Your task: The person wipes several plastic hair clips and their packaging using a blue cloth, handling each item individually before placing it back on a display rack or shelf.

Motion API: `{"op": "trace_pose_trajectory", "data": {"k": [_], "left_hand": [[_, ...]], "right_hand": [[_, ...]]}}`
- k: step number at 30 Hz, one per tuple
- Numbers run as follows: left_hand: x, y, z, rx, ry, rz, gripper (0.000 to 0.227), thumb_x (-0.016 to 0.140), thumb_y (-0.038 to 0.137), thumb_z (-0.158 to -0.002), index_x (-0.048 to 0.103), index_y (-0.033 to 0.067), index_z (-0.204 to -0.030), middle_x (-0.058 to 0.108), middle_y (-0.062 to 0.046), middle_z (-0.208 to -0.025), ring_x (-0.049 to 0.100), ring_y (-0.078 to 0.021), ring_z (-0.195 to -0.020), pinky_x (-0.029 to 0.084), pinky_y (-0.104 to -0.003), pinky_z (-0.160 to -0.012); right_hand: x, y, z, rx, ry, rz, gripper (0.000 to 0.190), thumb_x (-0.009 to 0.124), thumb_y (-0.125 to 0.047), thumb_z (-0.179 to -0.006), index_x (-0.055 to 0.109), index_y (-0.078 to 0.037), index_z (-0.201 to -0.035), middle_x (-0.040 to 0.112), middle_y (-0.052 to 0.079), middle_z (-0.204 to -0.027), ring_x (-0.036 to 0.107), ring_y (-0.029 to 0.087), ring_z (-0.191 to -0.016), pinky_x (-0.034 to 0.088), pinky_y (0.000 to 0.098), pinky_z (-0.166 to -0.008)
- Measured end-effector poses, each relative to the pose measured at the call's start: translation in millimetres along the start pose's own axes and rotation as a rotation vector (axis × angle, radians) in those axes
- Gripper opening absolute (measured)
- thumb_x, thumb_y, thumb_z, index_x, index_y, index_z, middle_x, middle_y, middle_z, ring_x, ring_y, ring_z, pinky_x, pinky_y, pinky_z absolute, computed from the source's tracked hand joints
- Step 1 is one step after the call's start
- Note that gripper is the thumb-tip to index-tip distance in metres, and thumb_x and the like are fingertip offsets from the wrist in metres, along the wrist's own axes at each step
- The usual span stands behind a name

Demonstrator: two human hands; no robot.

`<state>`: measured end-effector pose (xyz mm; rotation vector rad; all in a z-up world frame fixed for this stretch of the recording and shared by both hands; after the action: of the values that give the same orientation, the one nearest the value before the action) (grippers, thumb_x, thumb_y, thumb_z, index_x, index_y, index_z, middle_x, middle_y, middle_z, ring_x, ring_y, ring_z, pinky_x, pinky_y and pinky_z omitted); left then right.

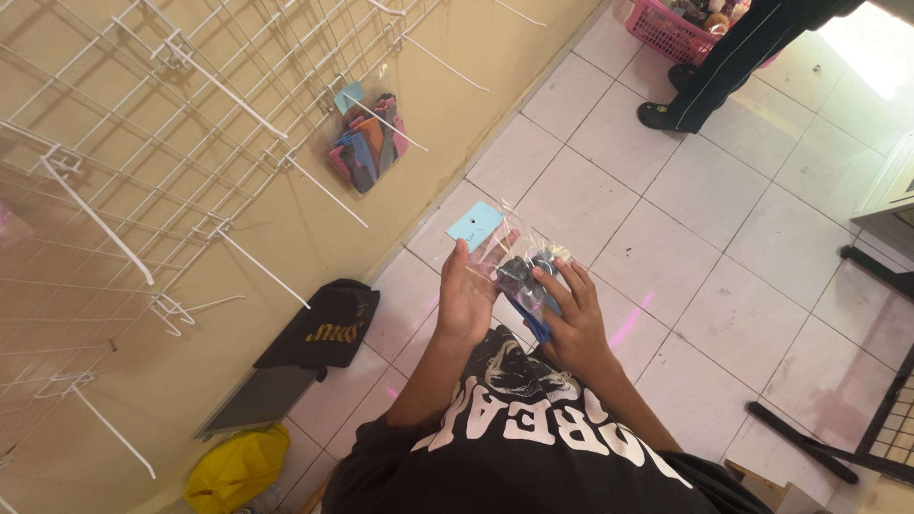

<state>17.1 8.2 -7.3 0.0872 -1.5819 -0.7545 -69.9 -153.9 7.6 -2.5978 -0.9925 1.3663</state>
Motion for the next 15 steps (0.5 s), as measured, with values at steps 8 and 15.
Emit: {"op": "trace_pose_trajectory", "data": {"k": [8, 15], "left_hand": [[17.4, -5.5, 5.2, 0.029, 0.143, 0.068, 0.072, 0.027, 0.049, -0.11, 0.03, -0.0027, -0.16, 0.041, -0.016, -0.163, 0.044, -0.0286, -0.148, 0.046, -0.042, -0.114], [9.3, 8.4, 5.5, 0.265, 0.184, 0.086, 0.061, 0.027, 0.043, -0.109, 0.034, -0.0011, -0.152, 0.041, -0.028, -0.154, 0.056, -0.042, -0.13, 0.055, -0.048, -0.099]], "right_hand": [[4.2, 0.0, 0.2, -0.021, -0.085, 0.076, 0.025, 0.072, -0.015, -0.081, 0.072, -0.001, -0.101, 0.048, 0.016, -0.153, 0.036, 0.043, -0.147, 0.032, 0.0662, -0.118], [-16.5, 26.6, -14.4, 0.407, -0.225, -0.072, 0.036, 0.062, -0.023, -0.098, 0.072, -0.011, -0.129, 0.031, 0.025, -0.165, 0.021, 0.046, -0.151, 0.025, 0.0585, -0.118]]}}
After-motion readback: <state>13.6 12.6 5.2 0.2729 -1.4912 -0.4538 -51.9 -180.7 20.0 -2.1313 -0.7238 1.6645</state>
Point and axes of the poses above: each hand's wrist, its own z-axis away from the middle knuckle, its own x-axis out of the palm, y = z × x, the point moved 1 cm from there along -z, towards the middle knuckle
